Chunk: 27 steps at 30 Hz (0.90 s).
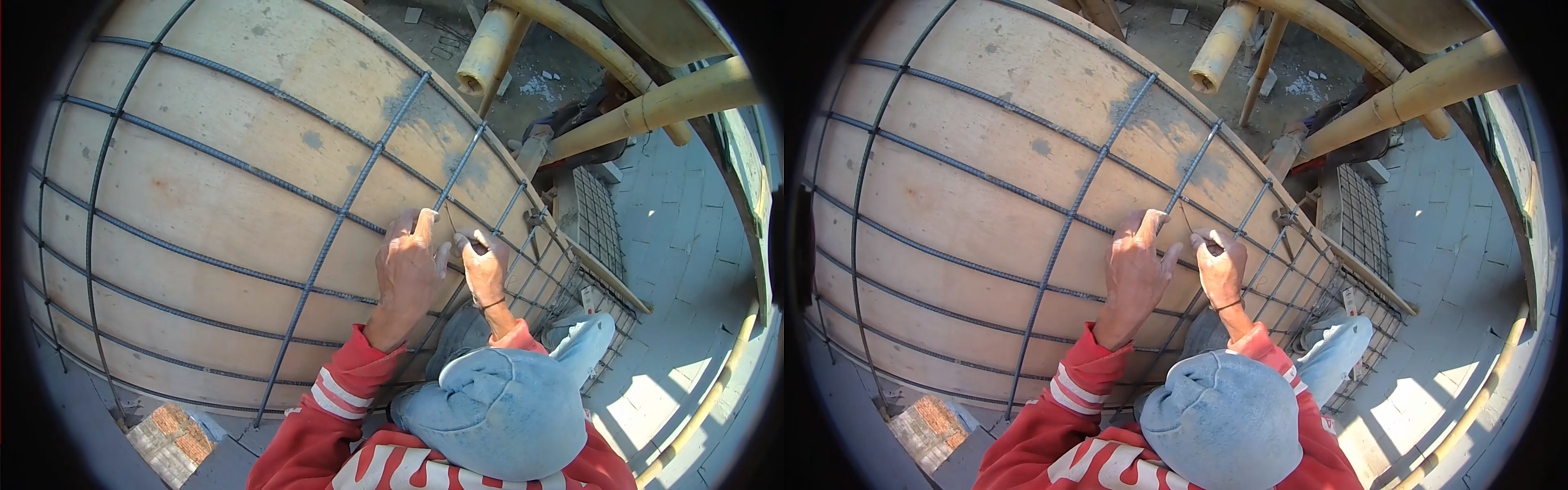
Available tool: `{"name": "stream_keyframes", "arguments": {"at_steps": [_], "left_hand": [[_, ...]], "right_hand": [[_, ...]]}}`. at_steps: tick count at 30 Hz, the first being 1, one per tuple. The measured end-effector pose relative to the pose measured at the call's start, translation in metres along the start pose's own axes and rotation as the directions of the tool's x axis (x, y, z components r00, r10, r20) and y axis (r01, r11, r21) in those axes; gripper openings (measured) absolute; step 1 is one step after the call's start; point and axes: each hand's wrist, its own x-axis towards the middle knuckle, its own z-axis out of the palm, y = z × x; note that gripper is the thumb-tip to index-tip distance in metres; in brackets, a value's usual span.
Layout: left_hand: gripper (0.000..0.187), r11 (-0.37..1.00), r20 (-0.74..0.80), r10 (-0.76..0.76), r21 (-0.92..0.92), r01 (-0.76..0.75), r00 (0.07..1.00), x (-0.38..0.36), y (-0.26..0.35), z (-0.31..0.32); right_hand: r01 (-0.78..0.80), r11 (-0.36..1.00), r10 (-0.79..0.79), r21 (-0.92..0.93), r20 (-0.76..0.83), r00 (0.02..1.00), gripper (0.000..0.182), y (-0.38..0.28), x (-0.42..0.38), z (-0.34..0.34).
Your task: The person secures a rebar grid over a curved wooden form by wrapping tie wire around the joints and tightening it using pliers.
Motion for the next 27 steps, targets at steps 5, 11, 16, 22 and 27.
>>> {"name": "stream_keyframes", "arguments": {"at_steps": [5, 11, 16, 22, 27], "left_hand": [[0.043, 0.995, -0.077, 0.077, 0.067, -0.072, 0.994, 0.0, -0.004, 0.008], [0.043, 0.997, -0.054, -0.019, 0.078, 0.023, 0.998, 0.004, -0.009, 0.011], [0.035, 0.926, -0.289, 0.283, 0.333, -0.181, 0.915, 0.002, -0.012, 0.02], [0.023, 0.952, -0.157, 0.151, 0.29, -0.101, 0.976, 0.006, -0.015, 0.021], [0.022, 0.946, -0.101, 0.29, 0.178, -0.269, 0.952, 0.054, -0.008, -0.029]], "right_hand": [[0.238, 0.967, -0.249, -0.091, -0.142, 0.958, 0.006, 0.006, 0.003, 0.015], [0.324, 0.912, -0.365, -0.251, -0.136, 0.921, 0.01, 0.0, 0.0, 0.018], [0.106, 0.978, -0.079, 0.18, -0.156, 0.985, 0.009, 0.005, 0.005, 0.04], [0.261, 0.965, -0.247, 0.02, -0.261, 0.933, 0.008, -0.018, 0.026, 0.052], [0.209, 0.965, -0.168, 0.161, -0.236, 0.957, 0.01, -0.019, 0.022, 0.05]]}}
